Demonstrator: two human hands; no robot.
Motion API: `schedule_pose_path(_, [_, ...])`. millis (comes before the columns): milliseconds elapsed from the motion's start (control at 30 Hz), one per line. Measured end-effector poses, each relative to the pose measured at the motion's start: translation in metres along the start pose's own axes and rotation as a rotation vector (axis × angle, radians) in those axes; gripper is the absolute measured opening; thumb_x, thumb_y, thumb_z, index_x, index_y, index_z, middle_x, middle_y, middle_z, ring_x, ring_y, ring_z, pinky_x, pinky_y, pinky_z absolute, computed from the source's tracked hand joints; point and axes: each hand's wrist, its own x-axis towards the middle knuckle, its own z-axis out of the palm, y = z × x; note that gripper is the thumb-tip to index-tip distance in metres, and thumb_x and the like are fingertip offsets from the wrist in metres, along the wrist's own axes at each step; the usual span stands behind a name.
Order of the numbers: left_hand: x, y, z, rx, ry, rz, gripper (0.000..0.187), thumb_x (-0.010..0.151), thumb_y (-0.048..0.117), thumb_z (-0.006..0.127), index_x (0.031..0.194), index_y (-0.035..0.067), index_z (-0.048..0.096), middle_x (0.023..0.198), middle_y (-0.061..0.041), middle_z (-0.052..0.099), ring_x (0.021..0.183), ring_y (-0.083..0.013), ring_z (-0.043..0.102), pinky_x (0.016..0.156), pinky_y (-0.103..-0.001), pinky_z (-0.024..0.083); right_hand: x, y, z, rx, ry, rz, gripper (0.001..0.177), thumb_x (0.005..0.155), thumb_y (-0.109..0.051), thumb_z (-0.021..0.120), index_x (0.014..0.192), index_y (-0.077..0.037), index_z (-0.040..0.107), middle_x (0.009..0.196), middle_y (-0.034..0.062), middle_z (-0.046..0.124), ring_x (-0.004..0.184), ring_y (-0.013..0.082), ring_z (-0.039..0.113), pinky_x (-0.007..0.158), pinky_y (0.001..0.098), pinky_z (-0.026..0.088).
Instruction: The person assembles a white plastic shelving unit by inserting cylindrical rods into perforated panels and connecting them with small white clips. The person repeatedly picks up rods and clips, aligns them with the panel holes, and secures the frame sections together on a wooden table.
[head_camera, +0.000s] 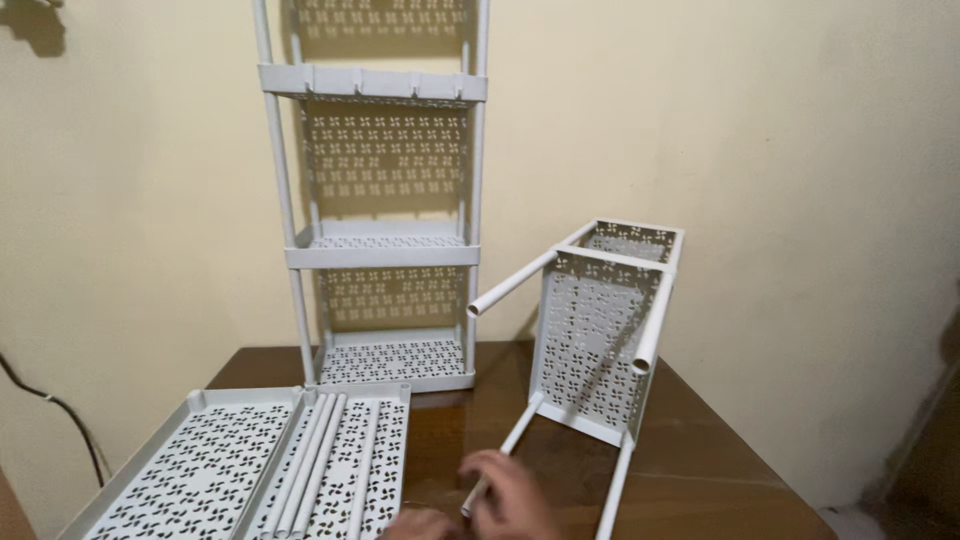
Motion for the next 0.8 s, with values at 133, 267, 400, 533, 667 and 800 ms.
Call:
schedule_pose_path(133, [0.057, 0.045, 0.104, 0.001, -0.185, -0.135, 0.025, 0.092, 0.033, 0.07, 0.098, 0.009, 0.074, 0.097, -0.02, 0.073, 0.097, -0.0411, 0.071, 0.083, -0.056, 0.054, -0.02, 0.044, -0.085, -0.171, 0.153, -0.06, 0.038, 0.073, 0.002, 0.054, 0.105, -0.005, 0.072, 0.114, 0.0129, 0.072, 0.114, 0.0307, 0.066, 0.104, 0.0393, 0.047])
schedule_pose_path(267, [0.097, 0.086, 0.168, 0.04, -0.244, -0.194, 0.029, 0.096, 0.037, 0.064, 0.102, 0.009, 0.071, 0.1, -0.023, 0.07, 0.098, -0.0436, 0.069, 0.084, -0.058, 0.053, -0.029, 0.093, -0.147, -0.222, 0.181, 0.146, 0.03, 0.074, 0.003, 0.053, 0.096, -0.005, 0.072, 0.107, 0.0119, 0.073, 0.109, 0.0307, 0.068, 0.1, 0.0384, 0.052])
schedule_pose_path(400, [0.122, 0.098, 0.171, -0.032, -0.268, -0.16, 0.031, 0.097, 0.035, 0.062, 0.108, 0.008, 0.07, 0.103, -0.027, 0.069, 0.1, -0.0479, 0.067, 0.086, -0.06, 0.053, -0.038, 0.129, -0.151, -0.288, 0.196, 0.104, 0.025, 0.068, 0.005, 0.058, 0.087, -0.003, 0.072, 0.112, 0.0131, 0.07, 0.113, 0.0333, 0.063, 0.098, 0.0406, 0.051])
schedule_pose_path(533, [0.131, 0.121, 0.131, -0.042, -0.351, -0.347, 0.03, 0.092, 0.032, 0.056, 0.113, 0.017, 0.072, 0.109, -0.02, 0.069, 0.104, -0.0422, 0.068, 0.088, -0.057, 0.055, -0.039, 0.137, -0.141, -0.331, 0.15, 0.189, 0.022, 0.069, 0.004, 0.061, 0.087, -0.003, 0.072, 0.113, 0.0127, 0.07, 0.116, 0.0339, 0.061, 0.101, 0.04, 0.05])
schedule_pose_path(667, [0.115, 0.116, 0.056, 0.021, -0.559, -0.283, 0.042, 0.087, 0.028, 0.07, 0.12, 0.003, 0.066, 0.119, -0.024, 0.065, 0.115, -0.0419, 0.063, 0.099, -0.051, 0.054, -0.046, 0.125, -0.129, -0.37, 0.051, 0.119, 0.035, 0.071, 0.004, 0.061, 0.104, -0.003, 0.071, 0.125, 0.0166, 0.064, 0.123, 0.0374, 0.056, 0.106, 0.0416, 0.045])
schedule_pose_path(800, [0.092, 0.113, 0.019, 0.251, -0.435, -0.519, 0.035, 0.101, 0.024, 0.055, 0.135, 0.018, 0.058, 0.133, -0.017, 0.055, 0.129, -0.0374, 0.053, 0.103, -0.059, 0.047, -0.046, 0.127, -0.126, -0.339, 0.163, 0.025, 0.044, 0.071, 0.003, 0.063, 0.114, -0.005, 0.068, 0.13, 0.0178, 0.061, 0.126, 0.0374, 0.056, 0.107, 0.0414, 0.044])
